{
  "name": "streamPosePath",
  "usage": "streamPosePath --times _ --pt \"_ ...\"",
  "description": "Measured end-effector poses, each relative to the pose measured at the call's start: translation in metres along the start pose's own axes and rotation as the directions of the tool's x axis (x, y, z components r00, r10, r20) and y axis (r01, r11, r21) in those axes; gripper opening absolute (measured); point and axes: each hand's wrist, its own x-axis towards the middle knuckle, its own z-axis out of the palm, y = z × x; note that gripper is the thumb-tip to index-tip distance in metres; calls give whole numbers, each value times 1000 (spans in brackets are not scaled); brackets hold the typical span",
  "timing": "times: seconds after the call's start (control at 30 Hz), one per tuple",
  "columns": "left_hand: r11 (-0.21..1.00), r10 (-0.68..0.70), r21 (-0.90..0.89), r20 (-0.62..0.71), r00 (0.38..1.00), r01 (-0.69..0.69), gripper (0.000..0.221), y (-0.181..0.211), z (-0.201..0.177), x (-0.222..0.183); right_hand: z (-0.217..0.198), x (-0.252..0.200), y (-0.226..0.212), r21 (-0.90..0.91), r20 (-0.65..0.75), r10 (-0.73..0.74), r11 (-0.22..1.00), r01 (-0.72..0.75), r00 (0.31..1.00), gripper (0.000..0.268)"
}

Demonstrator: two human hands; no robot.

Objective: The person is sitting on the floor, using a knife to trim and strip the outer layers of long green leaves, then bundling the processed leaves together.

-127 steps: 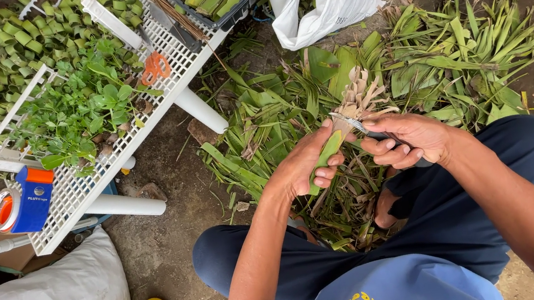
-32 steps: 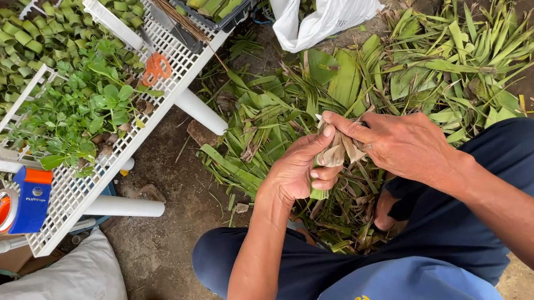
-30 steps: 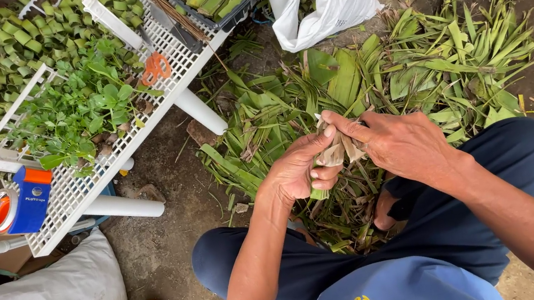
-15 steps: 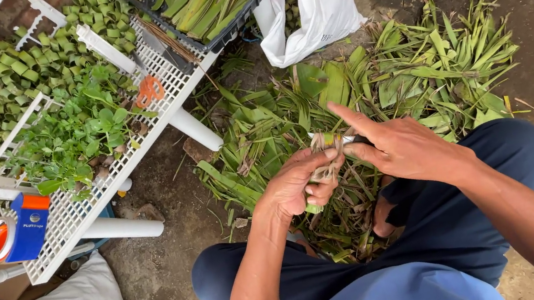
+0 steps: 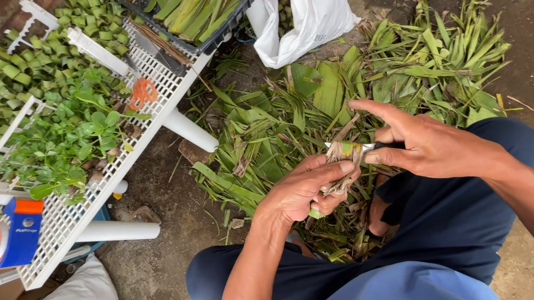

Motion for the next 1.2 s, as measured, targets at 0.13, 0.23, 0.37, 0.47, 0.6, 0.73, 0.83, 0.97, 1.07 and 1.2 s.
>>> streamPosePath --times 0.13,0.23,0.37,0.47,0.6,0.73,0.83,0.97,1.07,1.2 --pt "999 -42 8 -47 998 43 9 -2 4 5 -4 -14 3 74 -1 -69 995 69 998 80" --pt "981 -168 40 -291 942 188 22 -11 -1 11 -2 -15 8 18 -44 -54 998 54 998 83" --pt "998 -63 14 -4 998 63 12 -2 12 9 -3 -17 6 -11 -10 -78 997 78 997 80" --pt "992 -96 72 -106 990 103 16 -2 22 15 -7 -20 2 -3 -4 -93 996 93 996 76" --pt "981 -61 191 83 995 44 20 13 35 2 -10 -32 4 37 -49 -56 998 58 997 84" --pt "951 -144 307 325 935 39 41 5 24 -4 -2 -6 135 -382 -311 -635 765 519 707 9" --pt "855 -293 512 333 896 90 38 -31 19 -31 -85 -38 97 251 -722 -83 894 371 687 38" --pt "621 -66 783 101 993 -38 78 -21 29 -18 -44 -59 102 361 -528 -158 847 389 834 61" --pt "752 -57 651 -92 994 103 125 23 36 -13 -34 -52 57 122 -545 -51 983 139 837 81" --pt "815 153 567 -6 988 -123 97 16 22 -17 -21 -48 61 206 -416 127 978 -43 901 65"
